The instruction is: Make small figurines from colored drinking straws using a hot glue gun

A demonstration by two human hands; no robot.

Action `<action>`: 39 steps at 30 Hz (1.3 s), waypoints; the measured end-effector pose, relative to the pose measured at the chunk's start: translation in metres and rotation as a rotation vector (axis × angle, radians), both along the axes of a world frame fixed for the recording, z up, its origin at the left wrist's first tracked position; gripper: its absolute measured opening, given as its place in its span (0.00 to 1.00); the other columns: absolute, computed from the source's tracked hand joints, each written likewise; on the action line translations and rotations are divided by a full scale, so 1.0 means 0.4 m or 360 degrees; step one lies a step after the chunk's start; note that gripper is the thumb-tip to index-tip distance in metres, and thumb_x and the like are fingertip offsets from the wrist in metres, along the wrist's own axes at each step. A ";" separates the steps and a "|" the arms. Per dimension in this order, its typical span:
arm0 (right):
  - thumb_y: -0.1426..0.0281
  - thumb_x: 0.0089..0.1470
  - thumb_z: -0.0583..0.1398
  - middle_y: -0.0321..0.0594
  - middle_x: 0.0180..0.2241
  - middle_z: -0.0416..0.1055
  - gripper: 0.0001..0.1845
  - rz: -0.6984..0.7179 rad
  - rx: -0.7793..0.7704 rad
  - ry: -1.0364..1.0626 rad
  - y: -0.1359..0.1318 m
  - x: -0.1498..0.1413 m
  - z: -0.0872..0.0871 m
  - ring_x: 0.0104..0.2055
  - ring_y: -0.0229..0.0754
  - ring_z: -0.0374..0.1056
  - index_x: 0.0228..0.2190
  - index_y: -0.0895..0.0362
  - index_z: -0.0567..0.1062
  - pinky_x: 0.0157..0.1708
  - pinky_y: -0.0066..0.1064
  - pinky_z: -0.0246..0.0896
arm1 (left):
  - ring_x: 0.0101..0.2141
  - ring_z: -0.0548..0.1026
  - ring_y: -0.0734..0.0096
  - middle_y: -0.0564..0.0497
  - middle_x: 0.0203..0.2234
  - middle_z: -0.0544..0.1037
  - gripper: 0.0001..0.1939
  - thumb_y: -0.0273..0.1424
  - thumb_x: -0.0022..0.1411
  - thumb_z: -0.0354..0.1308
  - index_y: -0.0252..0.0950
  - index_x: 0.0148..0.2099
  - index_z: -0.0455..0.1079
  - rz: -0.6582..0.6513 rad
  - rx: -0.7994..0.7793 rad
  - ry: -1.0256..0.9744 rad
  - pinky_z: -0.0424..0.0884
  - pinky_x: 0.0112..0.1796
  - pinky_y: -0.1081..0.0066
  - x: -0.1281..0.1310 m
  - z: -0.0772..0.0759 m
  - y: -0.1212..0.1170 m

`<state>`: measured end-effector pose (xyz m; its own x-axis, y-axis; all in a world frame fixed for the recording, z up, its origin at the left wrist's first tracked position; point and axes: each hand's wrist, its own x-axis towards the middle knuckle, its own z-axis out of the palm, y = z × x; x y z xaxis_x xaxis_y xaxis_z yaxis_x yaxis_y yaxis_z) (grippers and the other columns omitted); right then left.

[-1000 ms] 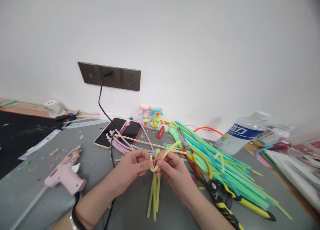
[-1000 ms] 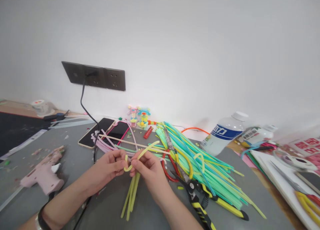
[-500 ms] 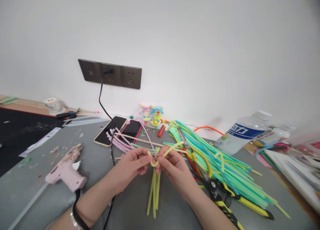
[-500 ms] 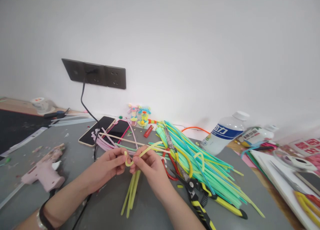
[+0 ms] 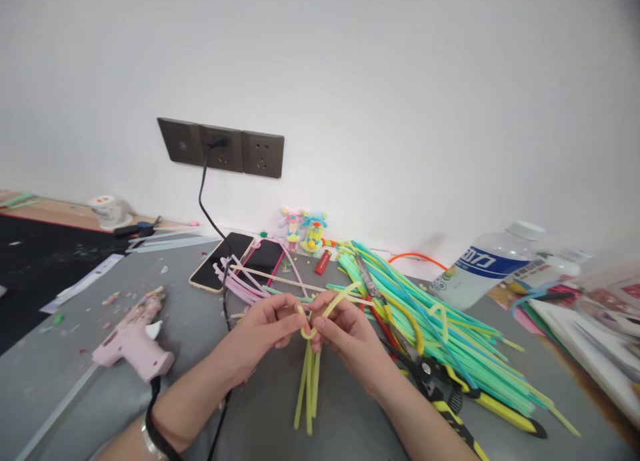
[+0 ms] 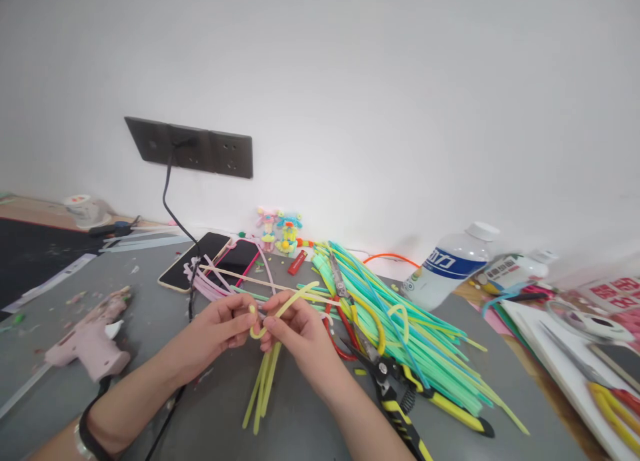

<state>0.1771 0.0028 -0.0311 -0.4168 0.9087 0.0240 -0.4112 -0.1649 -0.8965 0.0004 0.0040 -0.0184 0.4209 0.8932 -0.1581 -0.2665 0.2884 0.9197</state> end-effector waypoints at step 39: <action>0.58 0.51 0.69 0.32 0.22 0.70 0.20 -0.0180 0.0017 -0.0174 0.005 -0.009 -0.007 0.21 0.32 0.64 0.24 0.57 0.69 0.23 0.24 0.59 | 0.26 0.72 0.71 0.50 0.26 0.80 0.05 0.32 0.53 0.66 0.35 0.33 0.77 0.0310 0.0622 0.0693 0.63 0.27 0.74 0.004 0.001 -0.005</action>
